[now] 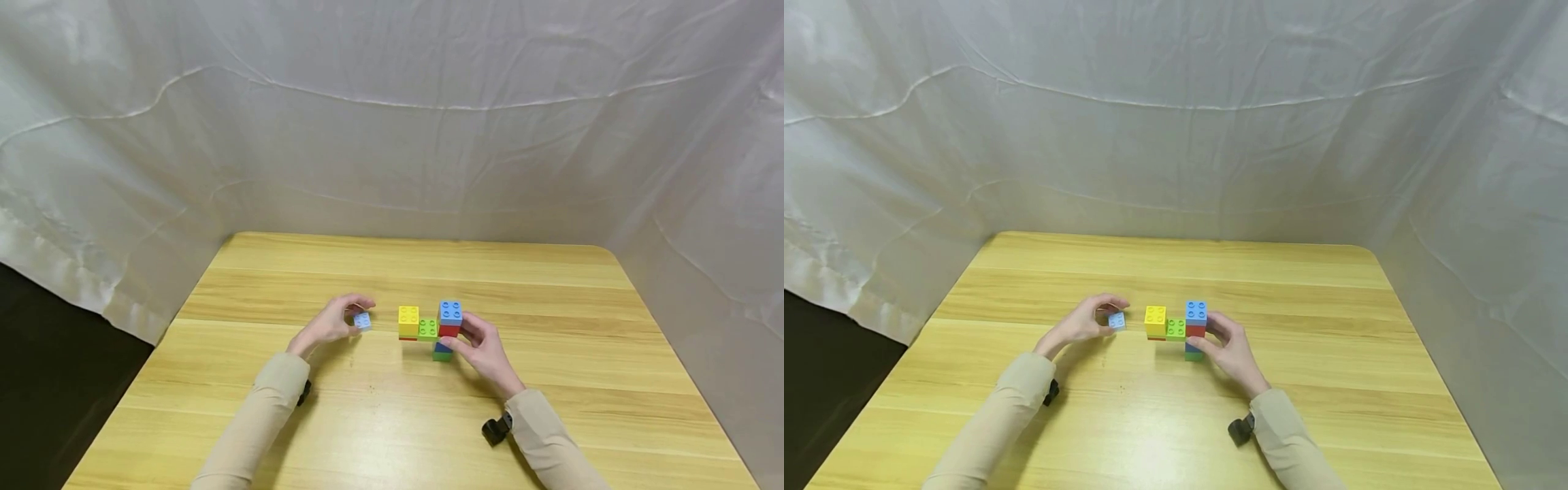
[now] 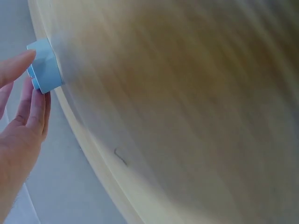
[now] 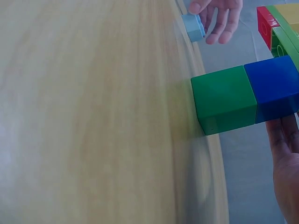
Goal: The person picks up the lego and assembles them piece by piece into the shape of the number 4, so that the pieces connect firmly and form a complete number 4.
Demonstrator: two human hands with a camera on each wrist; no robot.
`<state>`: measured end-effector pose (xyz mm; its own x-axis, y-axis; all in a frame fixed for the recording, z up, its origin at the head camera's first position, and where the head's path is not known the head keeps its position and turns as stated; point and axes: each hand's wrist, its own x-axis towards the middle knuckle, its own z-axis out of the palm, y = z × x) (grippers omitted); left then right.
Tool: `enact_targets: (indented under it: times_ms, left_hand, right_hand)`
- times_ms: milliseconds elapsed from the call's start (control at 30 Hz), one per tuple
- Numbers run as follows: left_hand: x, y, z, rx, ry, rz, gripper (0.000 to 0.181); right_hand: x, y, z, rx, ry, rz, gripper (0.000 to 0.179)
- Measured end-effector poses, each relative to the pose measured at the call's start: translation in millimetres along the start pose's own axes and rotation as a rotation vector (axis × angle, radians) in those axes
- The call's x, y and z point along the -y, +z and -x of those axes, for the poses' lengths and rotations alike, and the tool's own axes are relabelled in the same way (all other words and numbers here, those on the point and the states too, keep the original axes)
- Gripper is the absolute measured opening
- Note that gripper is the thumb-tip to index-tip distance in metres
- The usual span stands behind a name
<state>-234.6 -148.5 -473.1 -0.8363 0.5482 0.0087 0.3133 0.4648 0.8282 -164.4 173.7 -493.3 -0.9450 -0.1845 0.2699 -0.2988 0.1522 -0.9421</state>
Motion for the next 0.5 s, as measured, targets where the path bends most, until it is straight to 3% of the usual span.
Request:
enact_targets:
  times_ms: [500]
  left_hand:
    - [4.1, -3.2, 1.0, 0.019, -0.046, -0.023, 0.053]
  right_hand:
    - [1.3, -0.6, -0.1, -0.002, 0.027, -0.009, 0.049]
